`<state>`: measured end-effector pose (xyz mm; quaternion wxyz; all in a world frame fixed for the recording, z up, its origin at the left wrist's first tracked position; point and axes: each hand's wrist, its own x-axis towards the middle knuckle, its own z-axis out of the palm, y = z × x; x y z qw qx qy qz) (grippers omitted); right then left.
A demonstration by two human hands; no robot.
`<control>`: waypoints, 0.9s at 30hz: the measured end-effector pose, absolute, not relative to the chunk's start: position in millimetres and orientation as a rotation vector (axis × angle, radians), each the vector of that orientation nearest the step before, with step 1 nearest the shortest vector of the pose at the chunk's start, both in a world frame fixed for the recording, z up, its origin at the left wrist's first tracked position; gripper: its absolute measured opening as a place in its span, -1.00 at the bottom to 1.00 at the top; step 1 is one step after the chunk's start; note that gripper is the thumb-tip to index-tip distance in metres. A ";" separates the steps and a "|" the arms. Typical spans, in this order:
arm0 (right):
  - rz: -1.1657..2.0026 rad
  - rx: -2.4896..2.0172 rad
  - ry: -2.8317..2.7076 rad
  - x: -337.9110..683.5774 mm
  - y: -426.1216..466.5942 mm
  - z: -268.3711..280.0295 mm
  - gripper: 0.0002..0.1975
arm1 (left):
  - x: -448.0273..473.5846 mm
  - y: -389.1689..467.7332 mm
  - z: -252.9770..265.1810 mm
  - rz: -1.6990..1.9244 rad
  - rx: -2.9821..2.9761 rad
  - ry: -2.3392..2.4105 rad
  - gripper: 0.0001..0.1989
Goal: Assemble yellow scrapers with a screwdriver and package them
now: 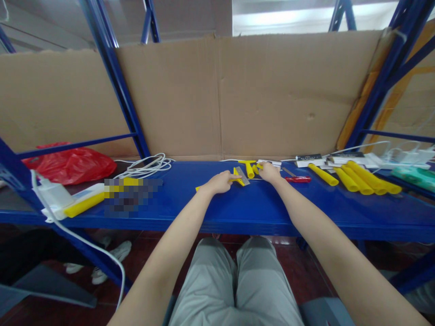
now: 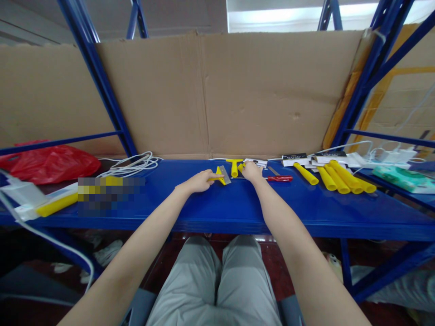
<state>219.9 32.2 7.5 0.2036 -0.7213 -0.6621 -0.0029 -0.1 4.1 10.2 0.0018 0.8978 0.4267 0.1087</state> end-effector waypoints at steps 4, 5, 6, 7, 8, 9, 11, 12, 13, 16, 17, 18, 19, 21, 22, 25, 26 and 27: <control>-0.072 -1.861 -1.592 227.2 33.9 10.3 -0.65 | -0.1 4.2 9.7 0.323 2.824 1.363 -0.49; -0.073 -1.805 -1.548 229.6 34.3 11.0 -0.65 | 0.1 3.7 9.9 0.313 2.821 1.376 -0.49; -0.061 -1.748 -1.511 231.9 34.7 11.6 -0.65 | 0.3 2.9 10.3 0.306 2.816 1.386 -0.50; -0.033 -1.690 -1.480 233.7 35.2 12.1 -0.63 | 0.5 2.0 10.7 0.301 2.809 1.394 -0.50; 0.013 -1.632 -1.453 234.8 36.0 12.6 -0.62 | 0.7 1.1 11.2 0.297 2.803 1.401 -0.50; 0.077 -1.578 -1.423 234.9 37.1 12.9 -0.59 | 0.9 0.3 11.7 0.296 2.798 1.406 -0.50; 0.239 -1.468 -1.365 232.1 39.6 13.6 -0.53 | 1.0 -0.6 12.3 0.296 2.792 1.414 -0.50; 0.320 -1.411 -1.338 229.4 40.8 14.0 -0.51 | 0.9 -0.7 12.4 0.297 2.793 1.413 -0.49; 0.393 -1.356 -1.312 226.1 41.7 14.4 -0.51 | 0.8 -0.6 12.4 0.298 2.795 1.406 -0.49; 0.550 -1.239 -1.249 216.3 41.3 16.1 -0.59 | 0.7 0.5 11.8 0.301 2.814 1.362 -0.49; 0.586 -1.226 -1.241 213.8 40.0 16.8 -0.64 | 0.7 0.8 11.6 0.301 2.822 1.346 -0.50; 0.617 -1.225 -1.239 212.1 38.2 17.5 -0.71 | 0.8 1.0 11.5 0.299 2.829 1.336 -0.50; 0.644 -1.229 -1.243 210.9 36.2 18.2 -0.78 | 1.0 0.9 11.4 0.295 2.834 1.332 -0.49; 0.687 -1.237 -1.262 210.0 32.2 19.3 -0.90 | 1.5 0.4 11.4 0.299 2.838 1.331 -0.49; 0.706 -1.239 -1.279 209.9 30.4 19.5 -0.92 | 1.7 0.1 11.4 0.307 2.840 1.328 -0.48; 0.777 -1.239 -1.381 208.4 26.6 18.3 -0.90 | 2.0 0.0 11.1 0.334 2.846 1.305 -0.49; 0.803 -1.237 -1.426 207.2 25.6 17.4 -0.89 | 2.1 0.2 10.9 0.339 2.847 1.299 -0.50; 0.831 -1.232 -1.470 205.4 24.6 16.4 -0.89 | 2.0 0.5 10.7 0.342 2.846 1.296 -0.51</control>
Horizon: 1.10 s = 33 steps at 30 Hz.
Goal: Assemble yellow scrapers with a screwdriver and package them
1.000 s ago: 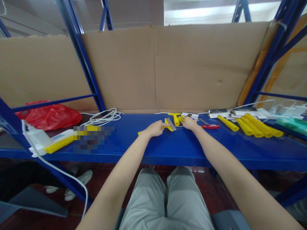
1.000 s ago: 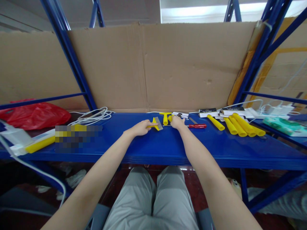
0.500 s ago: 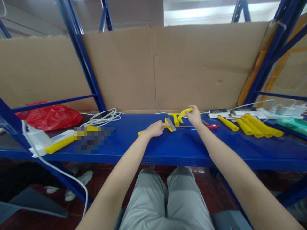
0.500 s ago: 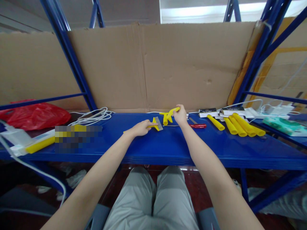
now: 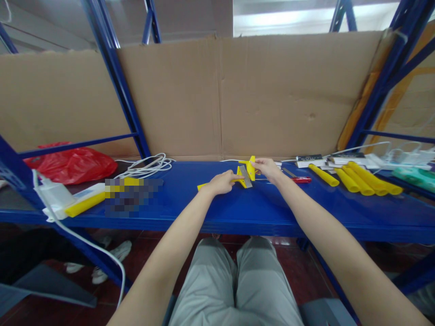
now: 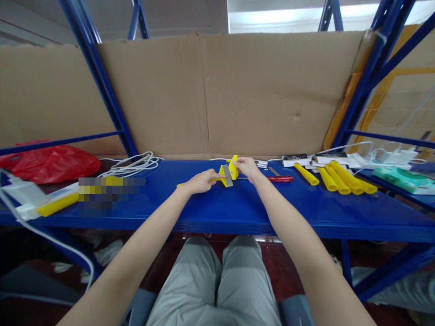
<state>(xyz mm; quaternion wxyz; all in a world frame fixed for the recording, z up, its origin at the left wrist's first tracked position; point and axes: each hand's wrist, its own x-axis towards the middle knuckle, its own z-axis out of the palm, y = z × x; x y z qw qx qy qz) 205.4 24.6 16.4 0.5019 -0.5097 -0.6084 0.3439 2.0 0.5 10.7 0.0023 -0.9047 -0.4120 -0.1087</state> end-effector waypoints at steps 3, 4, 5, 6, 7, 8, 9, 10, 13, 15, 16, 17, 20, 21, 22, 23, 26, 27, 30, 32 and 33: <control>0.884 -1.222 -1.513 198.6 21.6 13.0 -0.81 | 2.0 1.4 10.1 -0.358 -2.839 -1.289 -0.52; 0.886 -1.230 -1.500 196.4 20.7 12.0 -0.75 | 2.1 1.6 10.0 -0.362 -2.839 -1.287 -0.52; 0.880 -1.244 -1.484 194.4 19.9 11.1 -0.70 | 2.1 1.6 10.0 -0.365 -2.840 -1.285 -0.53; 0.866 -1.257 -1.476 192.9 19.5 10.2 -0.66 | 2.2 1.6 10.0 -0.367 -2.840 -1.285 -0.52; 0.845 -1.265 -1.483 191.9 19.4 9.3 -0.64 | 2.2 1.6 10.0 -0.368 -2.842 -1.284 -0.52; 0.820 -1.266 -1.506 191.3 19.7 8.4 -0.64 | 2.2 1.7 10.0 -0.371 -2.843 -1.283 -0.52; 0.786 -1.259 -1.535 191.2 20.5 7.4 -0.65 | 2.2 1.7 9.9 -0.376 -2.845 -1.282 -0.52; 0.746 -1.250 -1.564 191.3 21.7 6.2 -0.66 | 2.1 1.8 9.9 -0.381 -2.847 -1.280 -0.52; 0.628 -1.224 -1.635 191.8 26.5 2.3 -0.70 | 1.9 2.4 9.6 -0.394 -2.857 -1.264 -0.52; 0.564 -1.226 -1.663 191.2 29.3 -0.1 -0.72 | 1.9 2.8 9.3 -0.405 -2.866 -1.254 -0.52; 0.532 -1.237 -1.672 190.5 30.1 -1.0 -0.75 | 2.1 3.1 9.2 -0.413 -2.870 -1.252 -0.52; 0.496 -1.255 -1.680 189.6 30.3 -1.6 -0.78 | 2.3 3.3 9.0 -0.422 -2.874 -1.251 -0.52; 0.370 -1.308 -1.738 186.5 27.6 -1.5 -0.86 | 3.2 3.8 8.4 -0.446 -2.882 -1.252 -0.51; 0.330 -1.322 -1.768 185.5 25.8 -0.8 -0.86 | 3.5 3.9 8.4 -0.451 -2.882 -1.251 -0.51; 0.295 -1.331 -1.802 184.6 23.7 0.0 -0.86 | 3.8 3.9 8.3 -0.453 -2.881 -1.249 -0.50; 0.266 -1.338 -1.834 183.9 21.4 1.0 -0.85 | 4.0 3.9 8.4 -0.451 -2.881 -1.245 -0.50; 0.205 -1.354 -1.911 182.7 15.0 4.3 -0.80 | 4.2 3.6 8.6 -0.438 -2.874 -1.233 -0.48; 0.195 -1.360 -1.932 182.5 13.3 5.3 -0.79 | 4.2 3.4 8.7 -0.432 -2.871 -1.230 -0.48; 0.183 -1.385 -1.982 182.1 10.5 7.8 -0.75 | 4.3 3.0 8.8 -0.419 -2.861 -1.232 -0.48; 0.167 -1.393 -2.011 181.9 10.3 8.6 -0.73 | 4.5 2.9 8.7 -0.416 -2.855 -1.233 -0.48; 0.154 -1.393 -2.024 181.9 10.7 8.7 -0.72 | 4.7 3.0 8.6 -0.415 -2.852 -1.231 -0.48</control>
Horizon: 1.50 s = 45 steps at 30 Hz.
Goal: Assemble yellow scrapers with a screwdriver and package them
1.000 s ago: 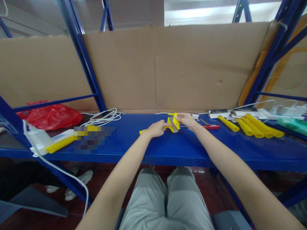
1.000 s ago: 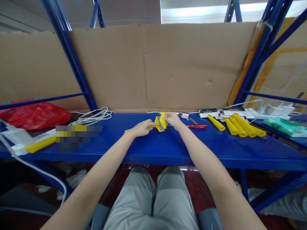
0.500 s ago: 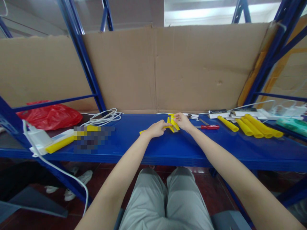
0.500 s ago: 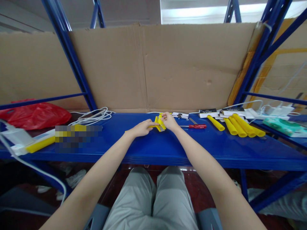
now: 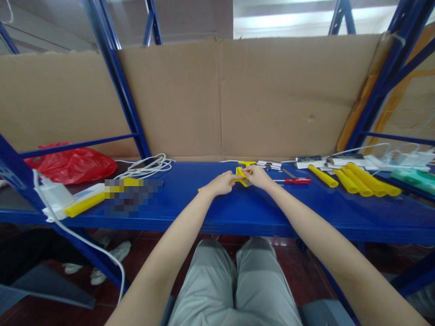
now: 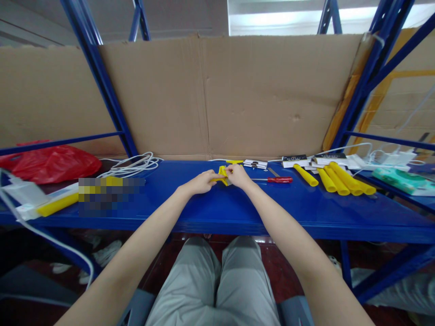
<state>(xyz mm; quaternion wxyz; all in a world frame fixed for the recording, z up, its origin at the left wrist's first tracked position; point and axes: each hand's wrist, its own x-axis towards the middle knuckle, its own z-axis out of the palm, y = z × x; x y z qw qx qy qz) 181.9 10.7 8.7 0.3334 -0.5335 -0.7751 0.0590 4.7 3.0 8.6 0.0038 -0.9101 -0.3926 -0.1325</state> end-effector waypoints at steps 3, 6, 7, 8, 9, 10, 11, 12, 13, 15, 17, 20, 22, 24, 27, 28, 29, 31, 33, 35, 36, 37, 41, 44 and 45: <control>0.118 -1.394 -2.053 181.9 12.8 7.9 -0.72 | 4.9 3.7 7.9 -0.416 -2.841 -1.223 -0.48; 0.103 -1.389 -2.064 181.9 15.1 6.4 -0.73 | 4.9 4.7 6.7 -0.430 -2.823 -1.220 -0.50; 0.105 -1.382 -2.059 181.8 15.7 5.9 -0.74 | 5.0 4.9 6.4 -0.439 -2.819 -1.220 -0.51; 0.108 -1.372 -2.051 181.7 16.1 5.6 -0.74 | 5.0 5.1 6.1 -0.450 -2.817 -1.221 -0.51; 0.115 -1.364 -2.042 181.5 16.4 5.3 -0.74 | 5.0 5.1 5.9 -0.460 -2.815 -1.225 -0.51; 0.121 -1.357 -2.034 181.4 16.6 5.1 -0.74 | 5.1 5.2 5.7 -0.468 -2.814 -1.228 -0.51; 0.124 -1.356 -2.027 181.2 16.7 4.9 -0.74 | 5.1 5.4 5.4 -0.474 -2.815 -1.231 -0.51; 0.125 -1.358 -2.023 181.1 16.7 4.7 -0.74 | 5.0 5.9 5.0 -0.479 -2.817 -1.233 -0.52; 0.124 -1.363 -2.023 181.0 16.8 4.6 -0.74 | 4.8 6.5 4.4 -0.487 -2.821 -1.234 -0.52; 0.114 -1.373 -2.028 180.9 16.8 4.3 -0.74 | 3.9 8.7 2.8 -0.519 -2.837 -1.225 -0.54; 0.102 -1.380 -2.043 180.7 16.8 4.1 -0.73 | 2.6 11.5 0.7 -0.573 -2.861 -1.204 -0.54; 0.072 -1.398 -2.064 180.4 16.2 4.2 -0.72 | 1.1 15.0 -2.5 -0.644 -2.888 -1.204 -0.51; 0.048 -1.404 -2.070 180.3 15.6 4.4 -0.71 | 1.0 16.3 -4.2 -0.660 -2.894 -1.217 -0.47; 0.027 -1.397 -2.072 180.5 15.1 4.6 -0.69 | 1.6 16.8 -5.4 -0.658 -2.880 -1.226 -0.45; 0.009 -1.398 -2.086 181.0 15.1 5.0 -0.67 | 2.7 17.1 -6.6 -0.626 -2.841 -1.229 -0.44; 0.005 -1.403 -2.091 181.1 15.2 5.1 -0.67 | 2.9 17.1 -6.7 -0.609 -2.831 -1.224 -0.43; 0.006 -1.408 -2.096 181.0 15.2 5.3 -0.67 | 2.9 17.2 -6.7 -0.591 -2.824 -1.216 -0.43; 0.019 -1.411 -2.093 180.6 14.9 5.7 -0.66 | 2.7 17.3 -6.4 -0.561 -2.810 -1.209 -0.44; 0.047 -1.408 -2.078 180.1 14.5 5.9 -0.65 | 2.4 17.2 -5.8 -0.540 -2.798 -1.208 -0.44; 0.077 -1.403 -2.065 179.8 14.1 5.8 -0.65 | 2.3 16.9 -5.0 -0.533 -2.796 -1.201 -0.45; 0.088 -1.401 -2.061 179.9 14.1 5.7 -0.65 | 2.3 16.6 -4.6 -0.534 -2.799 -1.194 -0.45; 0.096 -1.398 -2.060 180.1 14.2 5.6 -0.65 | 2.5 16.2 -4.2 -0.538 -2.805 -1.187 -0.45; 0.125 -1.382 -2.063 181.9 15.4 5.0 -0.65 | 3.1 13.8 -2.4 -0.552 -2.820 -1.202 -0.48; 0.167 -1.353 -2.049 183.3 16.9 4.3 -0.65 | 3.3 11.9 -0.9 -0.533 -2.821 -1.236 -0.49; 0.191 -1.341 -2.043 183.6 17.5 3.9 -0.65 | 3.3 11.3 -0.5 -0.526 -2.822 -1.244 -0.50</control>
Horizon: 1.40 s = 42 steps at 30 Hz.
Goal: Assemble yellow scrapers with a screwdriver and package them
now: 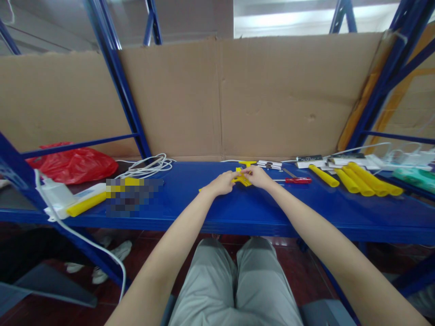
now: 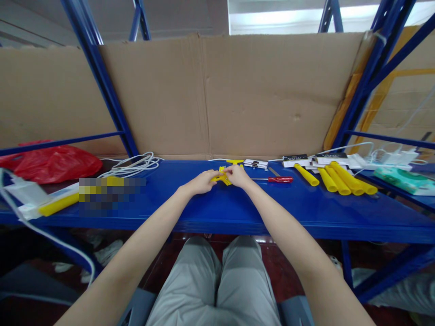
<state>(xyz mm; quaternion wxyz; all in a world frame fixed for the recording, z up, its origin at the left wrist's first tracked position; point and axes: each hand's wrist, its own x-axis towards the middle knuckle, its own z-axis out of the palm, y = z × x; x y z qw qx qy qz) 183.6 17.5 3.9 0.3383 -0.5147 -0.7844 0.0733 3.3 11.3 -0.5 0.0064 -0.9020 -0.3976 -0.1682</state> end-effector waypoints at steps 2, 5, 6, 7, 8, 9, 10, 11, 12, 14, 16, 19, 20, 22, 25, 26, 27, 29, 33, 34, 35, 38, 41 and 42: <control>0.257 -1.323 -2.021 184.2 18.6 3.2 -0.67 | 3.4 10.1 0.3 -0.518 -2.823 -1.257 -0.51; 0.365 -1.318 -1.941 185.0 19.6 2.8 -0.70 | 4.1 7.9 1.2 -0.517 -2.826 -1.267 -0.52; 0.393 -1.323 -1.900 185.3 19.5 3.2 -0.70 | 4.4 7.1 1.5 -0.516 -2.827 -1.271 -0.53; 0.416 -1.331 -1.856 185.7 19.1 4.0 -0.71 | 4.8 6.4 1.7 -0.514 -2.826 -1.276 -0.53; 0.440 -1.342 -1.810 186.0 18.4 5.0 -0.71 | 5.2 5.9 1.9 -0.510 -2.823 -1.281 -0.54; 0.467 -1.357 -1.766 186.1 17.4 6.4 -0.72 | 5.5 5.4 2.0 -0.505 -2.818 -1.286 -0.54; 0.498 -1.372 -1.726 186.0 16.1 7.9 -0.73 | 5.8 5.2 2.0 -0.499 -2.814 -1.288 -0.54; 0.529 -1.385 -1.690 185.8 14.6 9.7 -0.74 | 6.0 5.3 2.0 -0.494 -2.810 -1.288 -0.55; 0.559 -1.396 -1.658 185.2 12.9 11.5 -0.75 | 6.1 5.5 1.8 -0.492 -2.805 -1.287 -0.56; 0.618 -1.405 -1.596 183.7 9.1 15.1 -0.75 | 5.9 6.5 1.3 -0.492 -2.796 -1.285 -0.57; 0.690 -1.397 -1.533 182.2 4.9 18.3 -0.76 | 5.3 7.9 0.6 -0.497 -2.789 -1.281 -0.58; 0.802 -1.384 -1.445 181.4 -1.3 22.0 -0.76 | 4.4 9.6 -0.5 -0.500 -2.791 -1.275 -0.58; 0.828 -1.390 -1.424 181.7 -3.0 22.8 -0.77 | 4.1 10.0 -0.7 -0.500 -2.791 -1.274 -0.58; 0.858 -1.408 -1.407 182.8 -5.6 23.7 -0.78 | 3.7 10.5 -1.1 -0.502 -2.788 -1.275 -0.58; 0.877 -1.421 -1.440 184.4 -7.3 24.0 -0.78 | 3.2 10.7 -1.0 -0.504 -2.782 -1.276 -0.57; 0.880 -1.422 -1.452 184.7 -7.4 24.0 -0.77 | 3.1 10.6 -0.9 -0.501 -2.780 -1.279 -0.56; 0.886 -1.425 -1.461 184.9 -7.4 24.1 -0.75 | 3.1 10.6 -0.8 -0.496 -2.779 -1.283 -0.55; 0.906 -1.432 -1.473 185.0 -7.6 24.6 -0.74 | 3.2 10.8 -0.6 -0.487 -2.775 -1.292 -0.55; 0.949 -1.431 -1.491 185.5 -8.2 26.4 -0.77 | 3.8 12.3 -1.5 -0.474 -2.755 -1.296 -0.57; 0.958 -1.434 -1.491 185.7 -8.3 26.7 -0.78 | 3.8 12.8 -1.9 -0.471 -2.753 -1.295 -0.58; 0.966 -1.438 -1.492 186.0 -8.3 26.8 -0.79 | 3.7 13.4 -2.4 -0.471 -2.752 -1.294 -0.58; 0.982 -1.434 -1.504 186.8 -7.6 26.1 -0.79 | 3.1 14.9 -3.6 -0.481 -2.751 -1.294 -0.60; 0.968 -1.419 -1.520 187.6 -6.8 24.8 -0.80 | 2.2 15.3 -3.6 -0.487 -2.745 -1.288 -0.61; 0.964 -1.412 -1.527 187.9 -6.6 24.4 -0.80 | 1.9 15.1 -3.3 -0.487 -2.743 -1.285 -0.61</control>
